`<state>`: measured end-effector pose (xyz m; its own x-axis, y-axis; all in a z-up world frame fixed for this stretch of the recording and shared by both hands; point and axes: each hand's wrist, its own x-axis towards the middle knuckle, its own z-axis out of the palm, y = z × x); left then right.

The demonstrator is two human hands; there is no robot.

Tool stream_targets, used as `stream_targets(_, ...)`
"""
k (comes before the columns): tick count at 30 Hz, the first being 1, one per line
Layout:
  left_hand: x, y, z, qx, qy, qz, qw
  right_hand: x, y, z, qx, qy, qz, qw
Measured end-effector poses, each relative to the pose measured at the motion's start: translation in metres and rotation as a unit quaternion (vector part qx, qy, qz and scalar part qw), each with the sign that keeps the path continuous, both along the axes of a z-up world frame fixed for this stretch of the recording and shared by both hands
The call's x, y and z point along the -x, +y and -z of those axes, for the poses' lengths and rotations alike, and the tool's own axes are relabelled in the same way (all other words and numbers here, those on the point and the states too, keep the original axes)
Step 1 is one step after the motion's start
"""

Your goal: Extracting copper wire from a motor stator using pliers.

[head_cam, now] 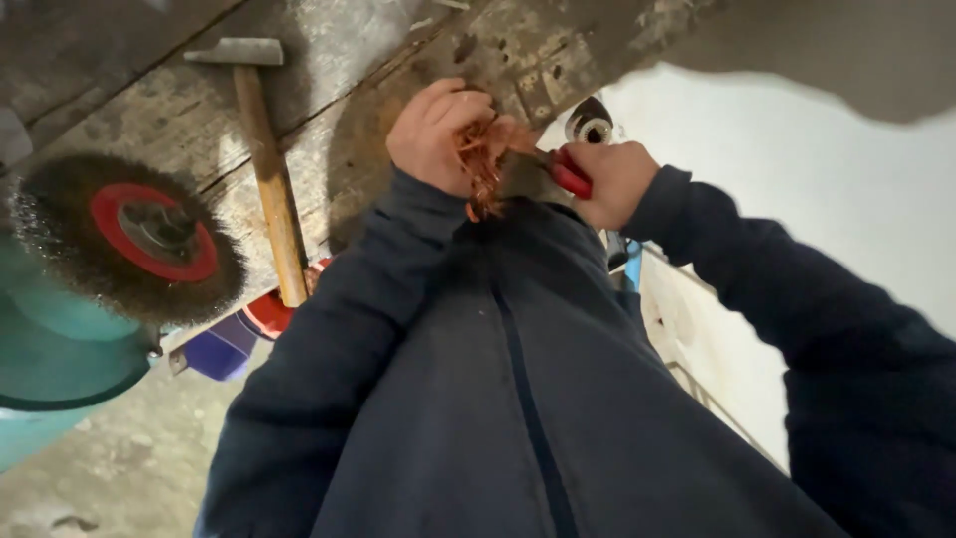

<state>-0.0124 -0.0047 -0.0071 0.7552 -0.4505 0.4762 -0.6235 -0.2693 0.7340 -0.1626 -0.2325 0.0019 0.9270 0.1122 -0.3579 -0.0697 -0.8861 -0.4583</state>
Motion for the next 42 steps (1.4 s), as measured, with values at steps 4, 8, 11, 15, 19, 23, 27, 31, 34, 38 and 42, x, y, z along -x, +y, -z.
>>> stream_targets(4,-0.008,-0.002,-0.008,-0.01,0.027,0.037,0.999,-0.026,-0.034,0.012,-0.175,0.122,-0.059,0.975)
stream_targets(8,-0.016,0.0,-0.012,-0.015,0.05,0.034,0.998,-0.023,-0.046,0.053,-0.365,0.353,0.05,0.86)
stream_targets(11,-0.023,-0.003,-0.012,-0.006,0.054,0.046,0.997,-0.031,-0.043,0.052,-0.493,0.491,0.108,0.71)
stream_targets(15,-0.025,-0.006,-0.004,-0.007,0.043,0.073,0.996,-0.012,-0.046,0.059,-0.481,0.391,0.089,0.78)
stream_targets(19,-0.022,-0.009,-0.006,-0.024,0.034,0.085,0.995,-0.02,-0.032,0.023,-0.407,0.273,0.063,0.869)
stream_targets(23,-0.019,-0.012,-0.014,-0.066,-0.005,0.061,0.996,-0.002,-0.023,0.023,-0.419,0.182,0.054,0.888)
stream_targets(27,-0.018,-0.006,-0.021,-0.097,-0.026,0.056,0.993,-0.014,-0.018,0.0,-0.317,0.152,0.052,0.935)
stream_targets(31,-0.022,-0.003,-0.023,-0.098,-0.016,0.074,0.992,-0.025,-0.034,-0.004,-0.271,0.173,-0.004,0.947)
stream_targets(34,-0.021,-0.001,-0.019,-0.093,-0.013,0.082,0.992,-0.033,-0.038,-0.003,-0.357,0.296,0.037,0.885)
stream_targets(38,-0.022,-0.003,-0.024,-0.097,-0.017,0.075,0.992,-0.035,-0.042,0.024,-0.48,0.407,0.098,0.771)
stream_targets(42,-0.021,-0.006,-0.018,-0.104,-0.015,0.07,0.992,-0.031,-0.033,0.062,-0.628,0.474,0.106,0.608)
